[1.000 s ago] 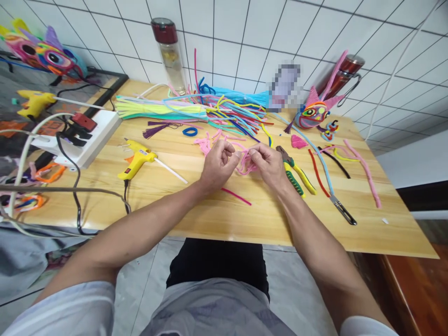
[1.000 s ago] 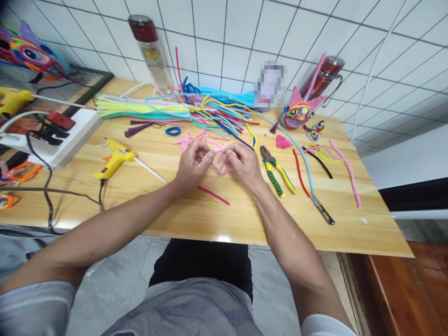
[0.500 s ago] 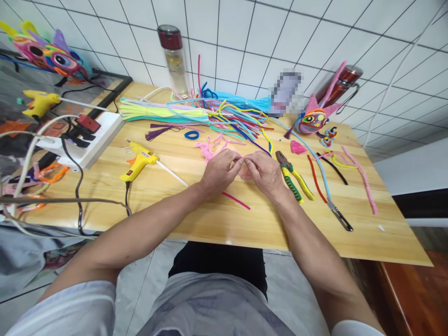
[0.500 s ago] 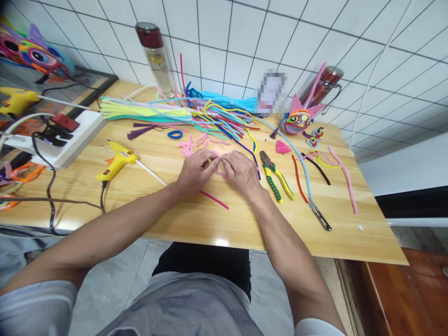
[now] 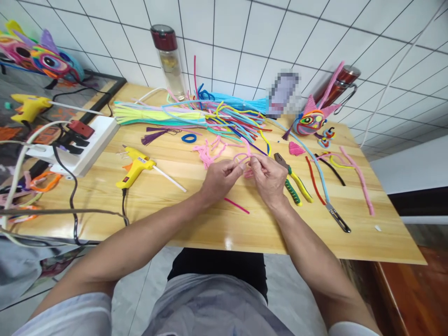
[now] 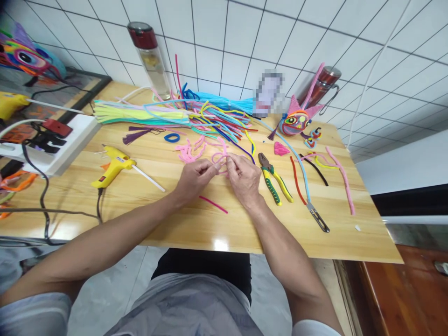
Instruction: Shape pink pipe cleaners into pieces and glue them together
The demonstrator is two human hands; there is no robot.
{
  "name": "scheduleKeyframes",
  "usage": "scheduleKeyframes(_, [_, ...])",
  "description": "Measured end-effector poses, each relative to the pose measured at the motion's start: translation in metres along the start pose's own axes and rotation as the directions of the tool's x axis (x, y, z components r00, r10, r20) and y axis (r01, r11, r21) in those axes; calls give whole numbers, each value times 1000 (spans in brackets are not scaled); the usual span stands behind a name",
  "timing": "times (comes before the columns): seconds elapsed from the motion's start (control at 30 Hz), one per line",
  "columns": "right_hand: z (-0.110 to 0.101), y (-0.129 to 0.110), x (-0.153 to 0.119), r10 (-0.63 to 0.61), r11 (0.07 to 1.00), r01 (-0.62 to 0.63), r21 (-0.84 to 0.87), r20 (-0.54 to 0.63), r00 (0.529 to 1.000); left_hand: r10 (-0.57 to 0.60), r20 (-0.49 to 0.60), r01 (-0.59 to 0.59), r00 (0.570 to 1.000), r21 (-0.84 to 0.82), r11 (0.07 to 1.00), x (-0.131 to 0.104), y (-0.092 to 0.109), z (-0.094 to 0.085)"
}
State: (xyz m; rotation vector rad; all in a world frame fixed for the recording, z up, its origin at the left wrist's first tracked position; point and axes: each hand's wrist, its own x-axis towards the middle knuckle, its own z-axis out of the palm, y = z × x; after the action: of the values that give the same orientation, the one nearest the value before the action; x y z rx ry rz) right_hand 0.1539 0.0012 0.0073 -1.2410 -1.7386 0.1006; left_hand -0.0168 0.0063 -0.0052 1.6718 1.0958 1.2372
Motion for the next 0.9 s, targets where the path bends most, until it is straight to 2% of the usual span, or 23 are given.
scheduleKeyframes(0.07, [1,-1,-3,23,999,-23,35,2,1000,-34,88,43,996,-96,994,-2,2,2])
scheduleKeyframes(0.1, [2,-2,-4,18,999,-18,48,5,1000,-36,97,49,995,-138,989,-2,2,3])
scheduleKeyframes(0.33, [8,-6,-8,-136,990,136,36,-4,991,69,-71,-81,995,-178,981,3,-3,5])
scheduleKeyframes(0.5, [6,-5,-5,-263,959,258,-115,-32,964,35,-40,-47,999,-345,938,5,0,4])
scheduleKeyframes(0.6, [6,-4,-6,-254,955,252,-157,11,967,-16,-2,14,1000,-383,924,5,3,2])
scheduleKeyframes(0.77, [7,-8,-4,-243,960,255,-118,107,964,-121,9,113,993,-438,892,6,0,2])
scheduleKeyframes(0.83, [-1,-8,0,-229,961,249,-117,162,960,-152,7,139,988,-445,885,8,-4,2])
scheduleKeyframes(0.9, [-19,-3,4,-176,962,216,-168,224,958,-178,8,163,984,-451,877,9,-6,2])
